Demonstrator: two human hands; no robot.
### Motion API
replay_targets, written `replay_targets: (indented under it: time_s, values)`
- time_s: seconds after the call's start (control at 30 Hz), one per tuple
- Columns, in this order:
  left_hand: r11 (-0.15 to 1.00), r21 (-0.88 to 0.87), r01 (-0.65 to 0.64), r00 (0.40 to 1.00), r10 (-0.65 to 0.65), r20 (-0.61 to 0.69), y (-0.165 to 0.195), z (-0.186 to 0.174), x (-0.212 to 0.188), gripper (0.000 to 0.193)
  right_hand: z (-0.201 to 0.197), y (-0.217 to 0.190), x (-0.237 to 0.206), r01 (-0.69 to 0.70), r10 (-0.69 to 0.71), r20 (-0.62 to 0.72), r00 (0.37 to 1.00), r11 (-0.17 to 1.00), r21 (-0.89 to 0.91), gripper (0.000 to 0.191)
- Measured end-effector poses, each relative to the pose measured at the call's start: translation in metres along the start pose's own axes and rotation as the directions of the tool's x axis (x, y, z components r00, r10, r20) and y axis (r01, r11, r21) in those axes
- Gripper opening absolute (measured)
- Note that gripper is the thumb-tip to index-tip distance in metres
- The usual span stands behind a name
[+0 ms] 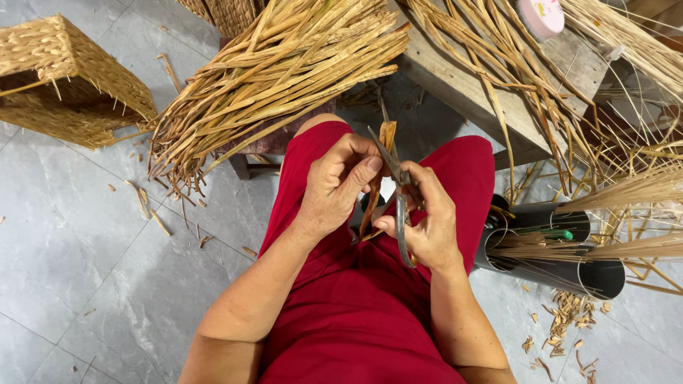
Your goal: The person sits on a low stool and trims dried palm leaves with scissors, cutting strips to length and splitting them lengthwise. They pull each leaf from a pile beside them, cut off sections, and set the trimmed strips aside while offcuts fall to the floor.
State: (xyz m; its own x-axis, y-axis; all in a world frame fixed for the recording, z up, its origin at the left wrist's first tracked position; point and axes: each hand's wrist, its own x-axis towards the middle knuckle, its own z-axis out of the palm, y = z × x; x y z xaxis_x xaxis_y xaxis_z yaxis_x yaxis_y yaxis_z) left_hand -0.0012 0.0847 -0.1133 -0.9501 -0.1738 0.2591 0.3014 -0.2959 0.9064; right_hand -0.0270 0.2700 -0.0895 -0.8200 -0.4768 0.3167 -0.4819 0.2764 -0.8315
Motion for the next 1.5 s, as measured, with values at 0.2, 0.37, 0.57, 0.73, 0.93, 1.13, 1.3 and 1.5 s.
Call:
replay_targets:
  time_s: [0.2,0.37,0.57,0.73,0.93,1.13,1.3,1.5]
  values:
    - [0.998,0.058,0.023,0.999,-0.021,-0.043,0.004,0.004,0.002,0.02,0.006,0.005,-0.004,-0.019,0.015,-0.051,0.999,0.997,-0.075,0.083]
    - [0.997,0.068,0.035,0.999,-0.032,-0.037,0.01,0.008,0.005,0.02,0.016,0.01,-0.007,0.015,-0.005,-0.084,0.996,0.993,0.115,0.079]
    - [0.996,0.086,0.029,0.999,-0.026,-0.04,0.014,0.012,0.01,0.021,0.02,0.014,-0.008,-0.056,0.072,-0.083,0.994,0.982,0.18,0.075]
    - [0.995,0.1,0.03,0.999,-0.026,-0.047,0.013,0.011,0.011,0.021,0.021,0.017,-0.008,-0.051,0.071,-0.081,0.994,0.972,0.228,0.075]
    - [0.994,0.112,0.015,0.999,-0.011,-0.032,0.007,0.011,0.011,0.02,0.022,0.021,-0.008,-0.169,0.196,-0.129,0.972,0.967,0.192,0.07]
    - [1.0,-0.008,-0.023,0.99,0.021,-0.141,0.009,-0.003,0.013,0.015,0.022,0.024,-0.002,-0.213,0.249,-0.045,0.968,0.899,0.383,0.054]
    - [0.977,-0.091,-0.191,0.947,0.159,-0.28,0.02,-0.023,0.015,0.012,0.026,0.024,0.0,-0.422,0.363,0.232,0.902,0.633,0.649,0.05]
    - [0.936,-0.193,-0.295,0.906,0.21,-0.367,0.026,-0.039,0.023,0.019,-0.014,0.01,0.028,-0.188,0.241,-0.07,0.968,0.88,0.435,0.048]
